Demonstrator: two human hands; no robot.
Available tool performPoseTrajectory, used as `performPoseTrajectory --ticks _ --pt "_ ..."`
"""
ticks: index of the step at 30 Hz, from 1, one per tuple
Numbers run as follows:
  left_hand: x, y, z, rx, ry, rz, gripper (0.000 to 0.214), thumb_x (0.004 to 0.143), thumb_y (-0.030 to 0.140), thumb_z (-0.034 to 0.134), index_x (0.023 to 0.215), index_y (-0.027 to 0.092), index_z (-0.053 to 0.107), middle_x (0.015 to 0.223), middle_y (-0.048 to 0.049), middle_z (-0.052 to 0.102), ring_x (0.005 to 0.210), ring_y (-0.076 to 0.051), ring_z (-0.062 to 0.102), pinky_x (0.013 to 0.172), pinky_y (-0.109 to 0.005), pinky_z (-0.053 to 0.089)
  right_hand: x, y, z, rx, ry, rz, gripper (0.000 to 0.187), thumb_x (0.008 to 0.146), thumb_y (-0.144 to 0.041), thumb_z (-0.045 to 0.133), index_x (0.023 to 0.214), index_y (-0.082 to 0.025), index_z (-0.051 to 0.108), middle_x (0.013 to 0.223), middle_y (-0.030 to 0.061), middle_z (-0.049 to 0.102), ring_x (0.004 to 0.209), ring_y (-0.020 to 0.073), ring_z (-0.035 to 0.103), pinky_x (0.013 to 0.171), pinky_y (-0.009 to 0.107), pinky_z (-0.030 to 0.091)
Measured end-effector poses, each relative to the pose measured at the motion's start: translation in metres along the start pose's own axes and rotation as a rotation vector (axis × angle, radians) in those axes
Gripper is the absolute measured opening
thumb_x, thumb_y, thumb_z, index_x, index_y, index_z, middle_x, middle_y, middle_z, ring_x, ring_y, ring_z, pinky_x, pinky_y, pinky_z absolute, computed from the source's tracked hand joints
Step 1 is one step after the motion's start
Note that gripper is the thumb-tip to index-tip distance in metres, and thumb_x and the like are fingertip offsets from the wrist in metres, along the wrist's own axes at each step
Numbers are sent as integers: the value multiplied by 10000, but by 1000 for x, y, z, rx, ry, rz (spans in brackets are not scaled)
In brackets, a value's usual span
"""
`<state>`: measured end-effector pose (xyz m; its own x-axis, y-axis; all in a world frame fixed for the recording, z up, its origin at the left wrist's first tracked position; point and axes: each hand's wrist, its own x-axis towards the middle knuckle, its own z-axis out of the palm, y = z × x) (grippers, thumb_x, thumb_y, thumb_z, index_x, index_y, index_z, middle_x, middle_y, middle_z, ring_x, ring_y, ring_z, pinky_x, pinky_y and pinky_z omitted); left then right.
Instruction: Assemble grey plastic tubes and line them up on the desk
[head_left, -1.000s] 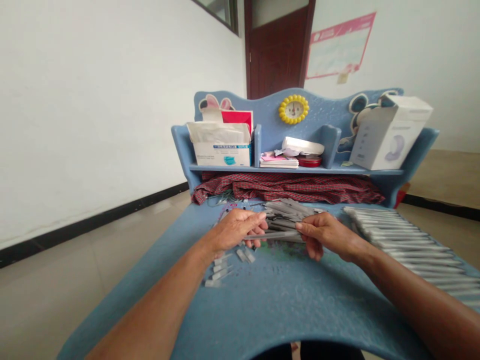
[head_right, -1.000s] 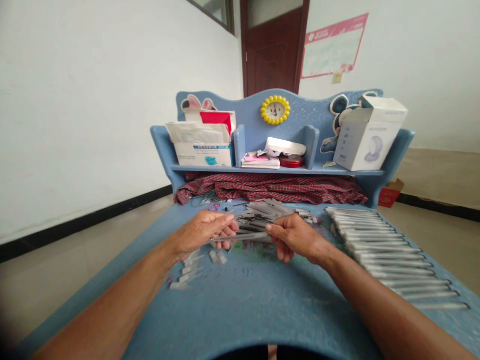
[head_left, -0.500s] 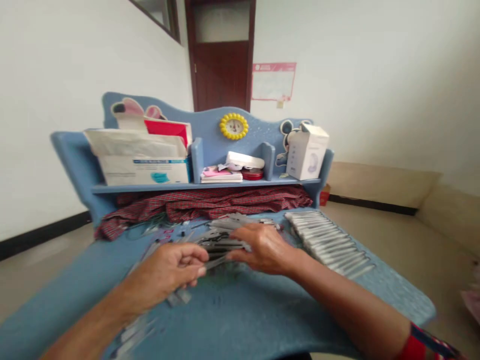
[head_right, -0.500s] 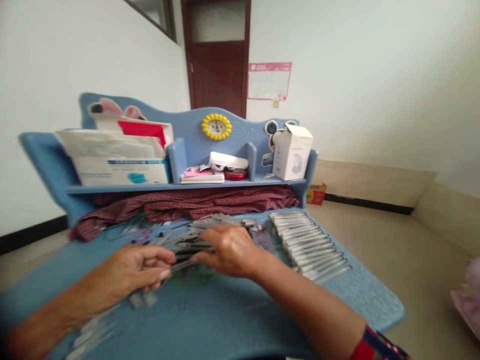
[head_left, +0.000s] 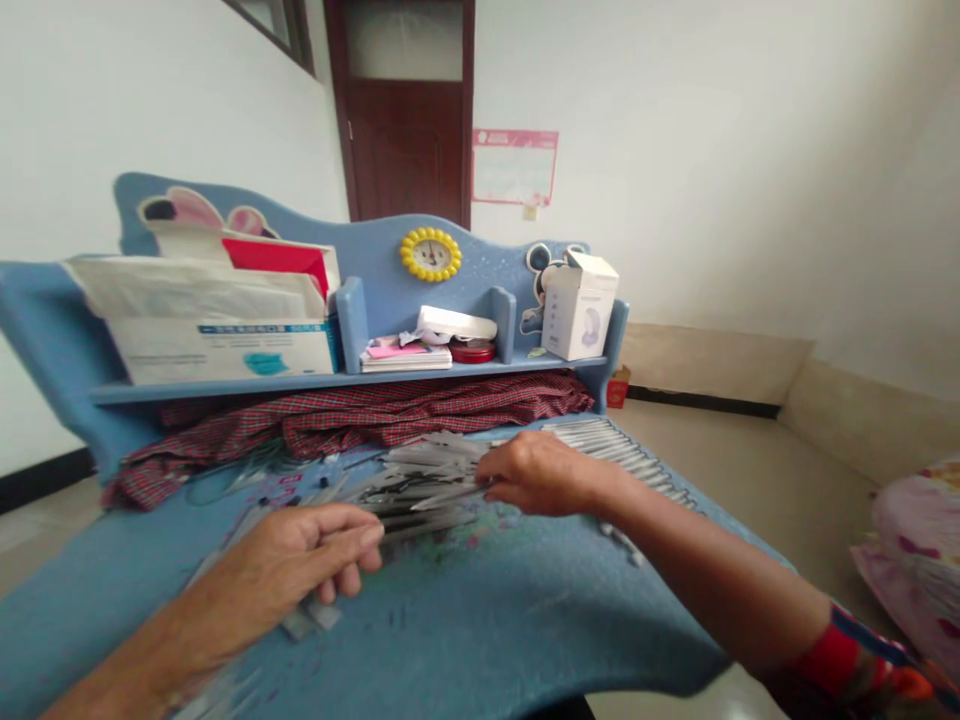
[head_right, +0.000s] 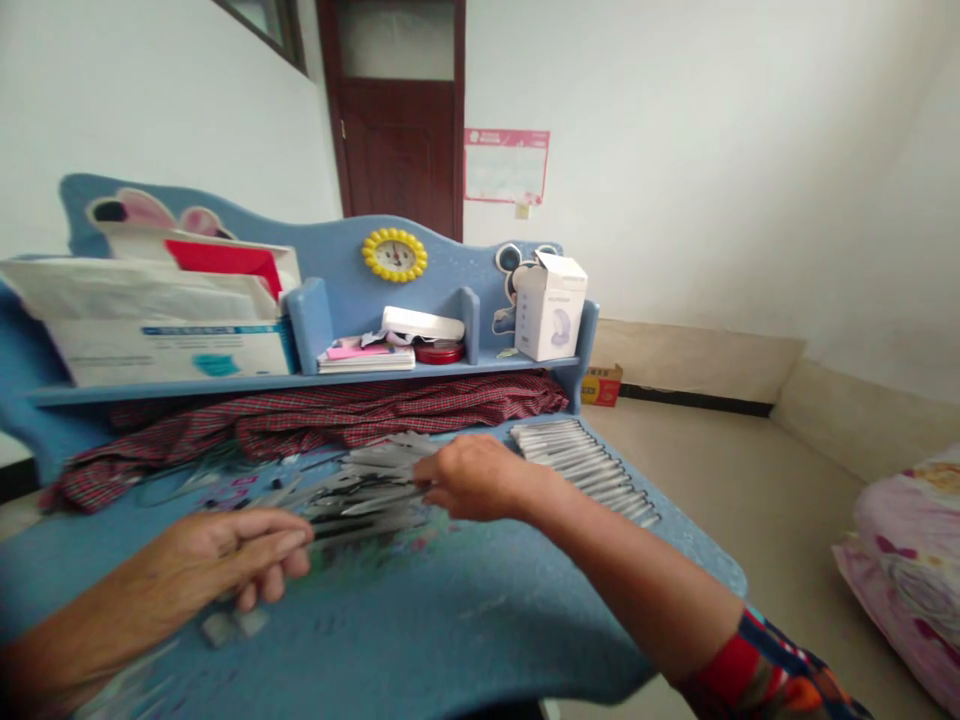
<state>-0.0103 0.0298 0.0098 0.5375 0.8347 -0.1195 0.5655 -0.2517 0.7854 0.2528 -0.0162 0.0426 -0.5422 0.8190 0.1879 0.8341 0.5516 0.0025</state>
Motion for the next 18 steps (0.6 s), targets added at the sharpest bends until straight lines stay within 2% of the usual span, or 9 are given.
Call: performPoseTrajectory --ticks 3,7,10,14,18 --pt "1 -3 3 51 -14 -9 316 796 444 486 821 173 647 634 23 650 550 -113 553 525 -182 383 -24 31 -9 47 -1 155 138 770 -165 544 807 -198 672 734 8 642 664 121 543 594 221 326" --pt "4 -13 10 80 -74 0 391 778 521 495 884 168 628 709 -9 657 595 -143 572 510 -194 398 -59 71 -9 113 -28 359 128 736 -159 559 774 -175 680 641 -9 597 584 98 496 559 203 324" --pt "4 -15 13 83 -87 5 365 783 498 502 897 173 624 738 -14 658 622 -153 581 497 -187 385 -81 91 -6 147 -27 442 136 728 -168 553 771 -165 682 631 -8 588 588 102 496 561 200 339" --pt "2 -10 14 60 -73 0 292 784 428 510 871 176 631 733 -3 656 626 -150 579 500 -183 382 -100 104 -3 136 -22 500 142 715 -187 550 761 -167 683 622 -6 582 589 112 498 559 207 347" --pt "0 -4 13 20 -54 4 229 761 379 526 829 191 639 643 32 627 576 -125 554 487 -167 359 -108 101 -1 151 -5 522 177 738 -232 534 799 -149 677 633 5 582 586 118 513 560 214 358"
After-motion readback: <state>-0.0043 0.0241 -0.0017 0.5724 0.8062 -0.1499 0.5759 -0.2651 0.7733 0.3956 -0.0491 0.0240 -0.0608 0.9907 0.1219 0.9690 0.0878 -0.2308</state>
